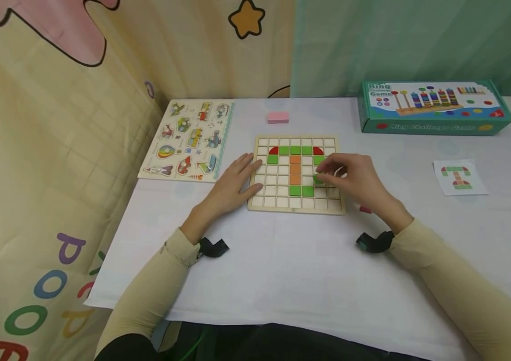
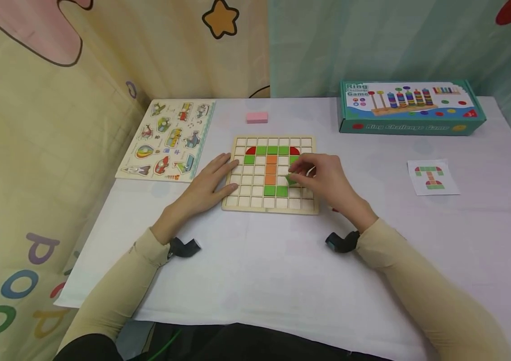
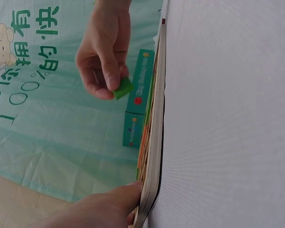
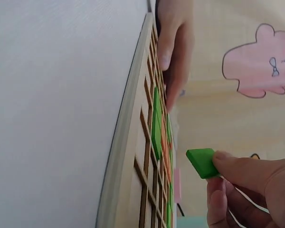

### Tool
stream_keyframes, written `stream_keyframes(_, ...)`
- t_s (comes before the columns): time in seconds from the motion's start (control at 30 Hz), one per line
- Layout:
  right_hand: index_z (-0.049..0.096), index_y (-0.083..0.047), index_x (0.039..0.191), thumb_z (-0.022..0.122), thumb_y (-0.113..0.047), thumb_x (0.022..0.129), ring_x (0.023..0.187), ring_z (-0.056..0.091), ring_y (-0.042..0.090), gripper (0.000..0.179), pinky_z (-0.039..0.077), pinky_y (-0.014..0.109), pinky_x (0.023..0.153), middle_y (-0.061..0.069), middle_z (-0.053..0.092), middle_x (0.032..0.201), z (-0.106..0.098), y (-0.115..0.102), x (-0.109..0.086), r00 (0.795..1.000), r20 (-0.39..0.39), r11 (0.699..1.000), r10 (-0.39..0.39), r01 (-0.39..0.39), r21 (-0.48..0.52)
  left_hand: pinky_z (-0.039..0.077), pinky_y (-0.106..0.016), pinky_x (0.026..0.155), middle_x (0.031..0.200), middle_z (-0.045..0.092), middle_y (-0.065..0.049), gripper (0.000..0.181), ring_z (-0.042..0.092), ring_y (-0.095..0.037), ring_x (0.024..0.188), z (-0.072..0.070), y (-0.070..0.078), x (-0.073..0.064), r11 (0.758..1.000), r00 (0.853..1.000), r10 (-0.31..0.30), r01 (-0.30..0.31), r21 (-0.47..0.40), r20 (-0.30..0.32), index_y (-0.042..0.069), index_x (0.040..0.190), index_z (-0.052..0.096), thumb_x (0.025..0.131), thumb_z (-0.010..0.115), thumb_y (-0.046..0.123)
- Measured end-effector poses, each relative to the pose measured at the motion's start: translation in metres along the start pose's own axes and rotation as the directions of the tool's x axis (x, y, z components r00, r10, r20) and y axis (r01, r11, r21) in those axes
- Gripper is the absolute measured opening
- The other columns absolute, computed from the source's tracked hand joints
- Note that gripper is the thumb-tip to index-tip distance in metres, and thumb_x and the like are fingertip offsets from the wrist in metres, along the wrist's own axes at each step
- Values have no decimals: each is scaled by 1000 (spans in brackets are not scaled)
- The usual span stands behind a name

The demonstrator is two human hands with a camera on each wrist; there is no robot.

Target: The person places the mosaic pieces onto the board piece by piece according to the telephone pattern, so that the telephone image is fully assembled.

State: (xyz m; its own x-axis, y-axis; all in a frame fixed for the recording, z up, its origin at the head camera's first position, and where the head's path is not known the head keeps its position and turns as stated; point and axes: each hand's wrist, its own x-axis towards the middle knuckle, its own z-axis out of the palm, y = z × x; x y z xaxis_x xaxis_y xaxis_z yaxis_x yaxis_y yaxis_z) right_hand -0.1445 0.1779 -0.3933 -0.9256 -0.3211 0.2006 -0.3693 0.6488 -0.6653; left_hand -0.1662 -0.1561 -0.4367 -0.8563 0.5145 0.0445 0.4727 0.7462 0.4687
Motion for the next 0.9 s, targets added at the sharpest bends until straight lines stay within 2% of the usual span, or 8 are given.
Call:
stream_keyframes(0.2, 78, -8, 102, 81, -13, 94, 86, 71, 19, 9, 61, 34, 80, 6, 77, 93, 32, -26, 22, 999, 45, 994, -12, 7, 106, 17, -50, 133, 176, 21, -11, 67, 13, -27, 165, 1, -2, 0, 1000, 1000, 4, -4, -4, -1, 15, 166, 35, 109, 56, 42)
stream_keyframes(0.3, 78, -8, 101, 81, -12, 94, 87, 72, 18, 9, 63, 37, 82, 6, 77, 93, 45, -31, 26, 997, 64, 988, -32, 22, 151, 18, -51, 133, 176, 21, -10, 67, 13, -27, 165, 1, -2, -1, 1000, 1000, 2, -2, -3, -3, 15, 165, 35, 108, 56, 42)
stream_keyframes(0.53, 78, -8, 106, 82, -12, 93, 88, 72, 18, 14, 64, 38, 84, 4, 77, 97, 56, -26, 21, 999, 44, 985, -17, 9, 175, 18, -51, 132, 176, 21, -11, 67, 13, -27, 165, 1, 0, -1, 1000, 1000, 8, -8, -5, -1, 15, 165, 36, 108, 57, 42)
stream_keyframes(0.63, 78, -9, 106, 82, -12, 94, 86, 71, 17, 14, 62, 34, 81, 4, 77, 97, 59, -21, 20, 999, 34, 983, -34, 27, 179, 18, -51, 132, 176, 21, -10, 67, 13, -27, 165, 1, 0, 0, 1000, 1000, 7, -7, -4, 2, 15, 166, 35, 108, 56, 42)
stream_keyframes(0.77, 79, -10, 102, 82, -12, 93, 78, 68, 14, 10, 57, 27, 71, 2, 76, 90, 67, -18, 19, 996, 11, 981, -94, 90, 171, 18, -51, 132, 176, 21, -11, 67, 13, -28, 165, -1, 2, 0, 1000, 1000, 3, -3, -1, 4, 14, 166, 35, 108, 57, 42)
stream_keyframes(0.9, 80, -11, 99, 84, -11, 91, 73, 63, 13, 8, 50, 27, 66, 1, 74, 88, 74, -19, 16, 987, -36, 979, -158, 162, 121, 18, -51, 132, 176, 22, -12, 67, 13, -28, 165, -2, 3, 0, 1000, 1000, 5, -5, 2, 1, 14, 165, 35, 108, 58, 41)
